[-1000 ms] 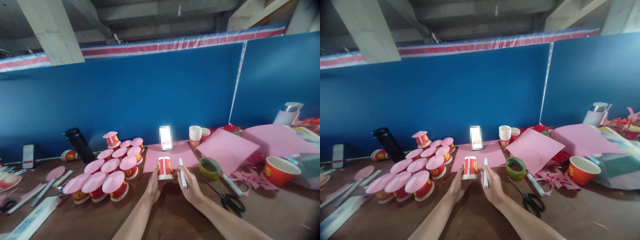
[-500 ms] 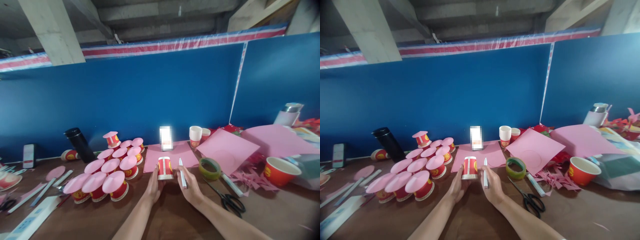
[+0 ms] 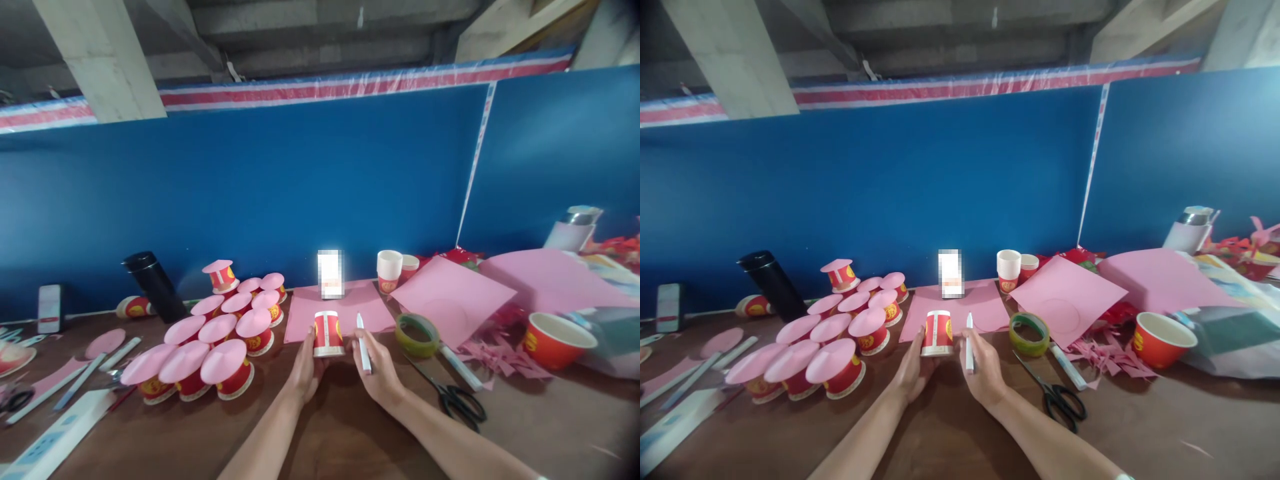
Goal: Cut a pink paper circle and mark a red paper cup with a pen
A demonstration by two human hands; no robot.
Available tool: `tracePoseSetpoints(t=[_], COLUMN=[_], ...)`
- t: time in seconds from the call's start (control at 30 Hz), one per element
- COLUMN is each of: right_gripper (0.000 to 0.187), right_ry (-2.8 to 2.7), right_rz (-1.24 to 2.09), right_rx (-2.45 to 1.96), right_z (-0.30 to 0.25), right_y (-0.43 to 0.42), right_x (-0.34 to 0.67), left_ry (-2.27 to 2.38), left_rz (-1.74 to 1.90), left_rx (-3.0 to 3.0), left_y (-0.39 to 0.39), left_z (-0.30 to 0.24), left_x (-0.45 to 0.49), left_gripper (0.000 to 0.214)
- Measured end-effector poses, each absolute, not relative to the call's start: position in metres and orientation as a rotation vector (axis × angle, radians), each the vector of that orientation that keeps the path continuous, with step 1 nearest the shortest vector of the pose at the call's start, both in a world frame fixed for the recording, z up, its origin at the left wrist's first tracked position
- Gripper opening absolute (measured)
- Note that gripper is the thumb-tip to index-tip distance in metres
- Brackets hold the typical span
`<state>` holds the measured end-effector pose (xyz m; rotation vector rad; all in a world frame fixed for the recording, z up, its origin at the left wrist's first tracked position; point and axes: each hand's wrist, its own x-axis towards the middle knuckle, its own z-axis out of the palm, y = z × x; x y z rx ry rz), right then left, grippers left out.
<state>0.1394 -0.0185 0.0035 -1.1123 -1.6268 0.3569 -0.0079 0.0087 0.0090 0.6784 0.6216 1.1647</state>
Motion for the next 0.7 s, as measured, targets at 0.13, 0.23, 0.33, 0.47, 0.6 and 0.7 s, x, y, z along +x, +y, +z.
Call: tracePoseSetpoints(t=[0.13,0.23,0.33,0.47,0.6,0.7], right_gripper=[0.017,0.017,0.018,0.020,0.020,0.016], right_ry=[-1.625,-1.616,-1.620,-1.623,-1.630,-1.626], right_rz=[0.347,0.345,0.339,0.335,0.339,0.330], right_rx=[-1.106,-1.106,-1.119,-1.118,-1.130,-1.151], right_z=[0.0033,0.0041,0.0050,0.0043,0.0038,0.0046], right_y=[-0.0182,-0.0188,-0.0194,-0.0189,-0.0187,-0.0195], right_x=[0.1396,0.1395,0.1394,0.1390,0.1391,0.1397], left_ry=[0.605,0.608,0.618,0.629,0.629,0.619], left_rz=[1.154,1.150,1.161,1.167,1.184,1.175], left_rx=[0.682,0.683,0.679,0.666,0.682,0.688], left_y=[0.0092,0.0091,0.0093,0.0102,0.0111,0.0109], left_z=[0.0080,0.0082,0.0078,0.0056,0.0039,0.0038], left_x=[-0.0082,-0.0084,-0.0083,-0.0081,-0.0082,-0.0085], left_gripper=[0.042,0.041,0.040,0.041,0.041,0.042])
